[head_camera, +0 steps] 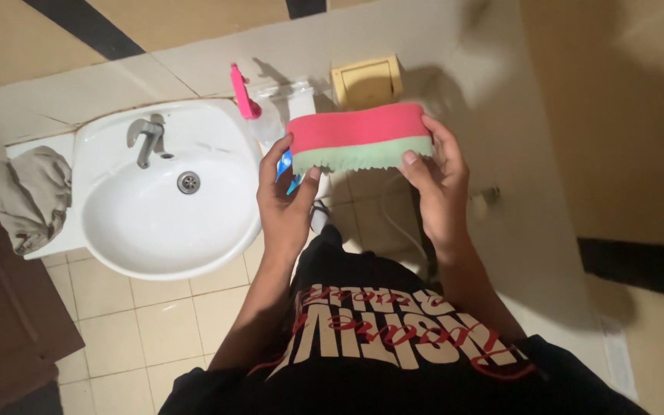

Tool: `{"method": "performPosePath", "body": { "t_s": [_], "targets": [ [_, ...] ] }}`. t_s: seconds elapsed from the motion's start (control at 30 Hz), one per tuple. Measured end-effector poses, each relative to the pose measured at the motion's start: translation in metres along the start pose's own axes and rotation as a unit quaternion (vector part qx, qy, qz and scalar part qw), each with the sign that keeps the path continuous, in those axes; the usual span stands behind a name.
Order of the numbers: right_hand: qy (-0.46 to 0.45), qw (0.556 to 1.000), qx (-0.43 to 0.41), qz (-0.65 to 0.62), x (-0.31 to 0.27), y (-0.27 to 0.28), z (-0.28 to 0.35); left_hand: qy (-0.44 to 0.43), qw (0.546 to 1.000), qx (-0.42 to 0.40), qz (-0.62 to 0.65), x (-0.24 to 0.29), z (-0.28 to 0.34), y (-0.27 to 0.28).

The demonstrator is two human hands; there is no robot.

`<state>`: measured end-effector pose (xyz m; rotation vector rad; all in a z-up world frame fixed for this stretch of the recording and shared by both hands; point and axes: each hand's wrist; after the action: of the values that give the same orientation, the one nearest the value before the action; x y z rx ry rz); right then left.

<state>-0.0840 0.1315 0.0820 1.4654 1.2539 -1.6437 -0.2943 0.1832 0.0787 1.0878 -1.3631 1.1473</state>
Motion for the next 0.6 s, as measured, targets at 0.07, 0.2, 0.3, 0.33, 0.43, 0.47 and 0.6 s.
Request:
{"method": "performPosePath", "body": {
  "t_s": [0.07,0.2,0.3,0.33,0.43,0.47,0.6],
  "targets": [
    [0.001,1.0,-0.006,-0.001,0.0,-0.007,-0.012,-0.009,1.0,0.004,-0.01,0.002,-0.011,0.004],
    [-0.005,1.0,-0.011,-0.013,0.003,-0.023,-0.039,0.011,1.0,0.006,0.009,0.013,-0.036,0.009],
    [-0.009,1.0,-0.007,-0.006,0.004,-0.038,-0.058,-0.036,0.999,0.003,-0.018,0.001,-0.057,0.022],
    [-0.007,1.0,-0.009,-0.005,0.006,-0.043,-0.064,-0.038,0.999,0.003,-0.017,0.005,-0.064,0.024],
    [0.0,1.0,-0.01,0.023,0.009,-0.058,-0.082,0.019,0.999,0.011,0.028,0.011,-0.085,0.032],
    [-0.014,0.999,-0.003,0.031,0.009,-0.064,-0.088,0.007,1.0,0.01,0.027,0.008,-0.092,0.036],
    [-0.023,0.998,0.001,0.053,0.015,-0.084,-0.11,-0.016,0.999,0.002,0.051,0.008,-0.116,0.048]
  ]
}}
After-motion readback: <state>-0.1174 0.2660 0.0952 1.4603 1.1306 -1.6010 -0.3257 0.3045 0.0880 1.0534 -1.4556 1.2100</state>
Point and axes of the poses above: each hand's wrist, its own z-axis away from the middle knuckle, its own y-axis out of the back of the hand, x = y × z
